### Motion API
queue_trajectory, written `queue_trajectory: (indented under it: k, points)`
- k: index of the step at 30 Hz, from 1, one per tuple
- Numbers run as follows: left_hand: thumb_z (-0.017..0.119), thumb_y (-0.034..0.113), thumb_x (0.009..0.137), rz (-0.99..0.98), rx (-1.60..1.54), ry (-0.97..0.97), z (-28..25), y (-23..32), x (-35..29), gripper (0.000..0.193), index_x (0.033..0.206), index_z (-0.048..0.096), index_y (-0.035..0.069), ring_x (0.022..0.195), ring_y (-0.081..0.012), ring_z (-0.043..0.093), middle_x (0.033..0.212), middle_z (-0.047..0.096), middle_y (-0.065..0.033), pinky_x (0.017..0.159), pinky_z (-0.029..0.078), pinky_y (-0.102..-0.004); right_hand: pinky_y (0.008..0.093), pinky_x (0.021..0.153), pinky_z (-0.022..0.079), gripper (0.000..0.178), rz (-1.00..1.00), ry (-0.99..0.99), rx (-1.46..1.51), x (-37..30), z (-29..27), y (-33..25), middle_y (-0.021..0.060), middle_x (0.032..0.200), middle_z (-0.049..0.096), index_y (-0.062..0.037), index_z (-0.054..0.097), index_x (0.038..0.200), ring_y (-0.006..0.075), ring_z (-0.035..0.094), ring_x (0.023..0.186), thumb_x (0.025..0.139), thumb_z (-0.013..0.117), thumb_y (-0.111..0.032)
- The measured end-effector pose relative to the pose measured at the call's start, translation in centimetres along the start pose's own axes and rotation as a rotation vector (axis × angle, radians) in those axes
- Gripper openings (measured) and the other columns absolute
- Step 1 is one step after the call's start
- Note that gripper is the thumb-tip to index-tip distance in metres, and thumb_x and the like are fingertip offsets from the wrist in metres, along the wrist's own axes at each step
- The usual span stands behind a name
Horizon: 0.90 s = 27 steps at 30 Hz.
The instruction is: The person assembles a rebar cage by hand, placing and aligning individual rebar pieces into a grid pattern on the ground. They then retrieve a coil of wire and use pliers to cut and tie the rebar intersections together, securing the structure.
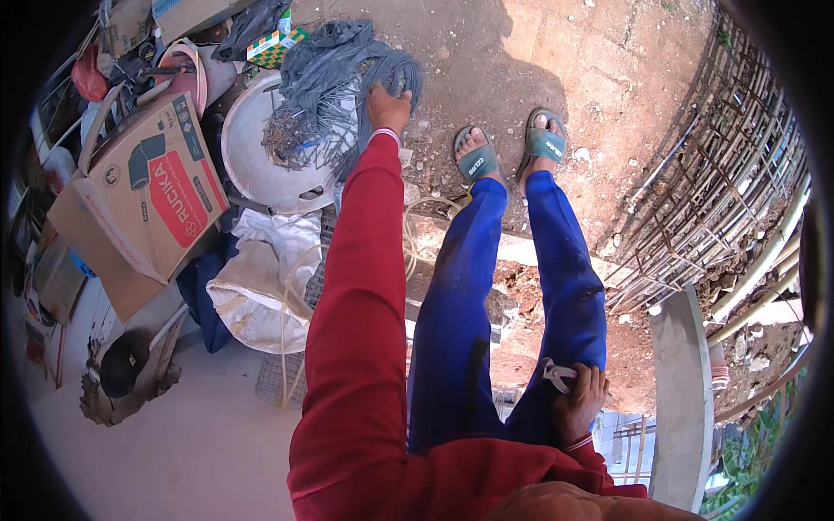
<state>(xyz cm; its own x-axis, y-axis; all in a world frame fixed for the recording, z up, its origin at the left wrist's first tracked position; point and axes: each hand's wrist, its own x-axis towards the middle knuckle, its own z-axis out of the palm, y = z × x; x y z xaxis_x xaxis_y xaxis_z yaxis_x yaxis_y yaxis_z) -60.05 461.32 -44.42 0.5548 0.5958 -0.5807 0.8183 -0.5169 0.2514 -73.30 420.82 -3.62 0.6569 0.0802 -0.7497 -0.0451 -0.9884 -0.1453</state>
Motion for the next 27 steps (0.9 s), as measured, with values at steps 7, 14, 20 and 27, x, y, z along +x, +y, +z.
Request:
queue_trajectory:
  k: [7, 14, 20, 27]
  points:
    - [0.079, 0.03, 0.072, 0.05, 0.256, 0.016, 5.2, -2.8, 8.4, 0.079, 0.132, 0.041, -0.003, 0.13, -0.0345, 0.04, 0.136, 0.045, -0.0239, 0.109, 0.029, -0.0445, 0.043, 0.069, 0.037, 0.034, 0.043, 0.019, -0.073, 1.8, -2.3, 1.0, 0.0105, 0.078, 0.049, -0.0072, 0.055, 0.091, 0.0318, 0.049, 0.073, 0.066, 0.071, -0.023]
    - [0.077, 0.035, 0.073, 0.031, 0.467, 0.074, 6.3, -2.8, 9.2, 0.072, 0.129, 0.047, 0.001, 0.129, -0.0348, 0.04, 0.136, 0.046, -0.0196, 0.105, 0.027, -0.0491, 0.0403, 0.061, 0.033, 0.035, -0.037, 0.11, -0.174, 3.6, -2.9, 0.2, 0.0084, 0.066, 0.042, -0.0062, 0.054, 0.085, 0.0268, 0.042, 0.062, 0.078, 0.064, -0.039]
    - [0.079, 0.032, 0.072, 0.125, 0.461, -0.034, 6.6, -2.7, 7.6, 0.069, 0.128, 0.051, 0.004, 0.13, -0.0375, 0.038, 0.132, 0.047, -0.0231, 0.105, 0.028, -0.0507, 0.0408, 0.061, 0.033, 0.036, -0.049, 0.11, -0.181, 4.5, -3.3, -0.8, 0.0087, 0.066, 0.044, -0.0062, 0.054, 0.084, 0.0273, 0.043, 0.062, 0.079, 0.064, -0.041]
    - [0.083, 0.033, 0.068, 0.147, 0.322, -0.218, 6.8, -1.9, 7.5, 0.064, 0.117, 0.055, 0.003, 0.123, -0.0344, 0.049, 0.126, 0.055, -0.0199, 0.105, 0.033, -0.0486, 0.042, 0.061, 0.034, 0.035, -0.061, 0.1, -0.195, 4.5, -3.7, -0.9, 0.0099, 0.067, 0.044, -0.0061, 0.054, 0.085, 0.0288, 0.043, 0.062, 0.081, 0.064, -0.039]
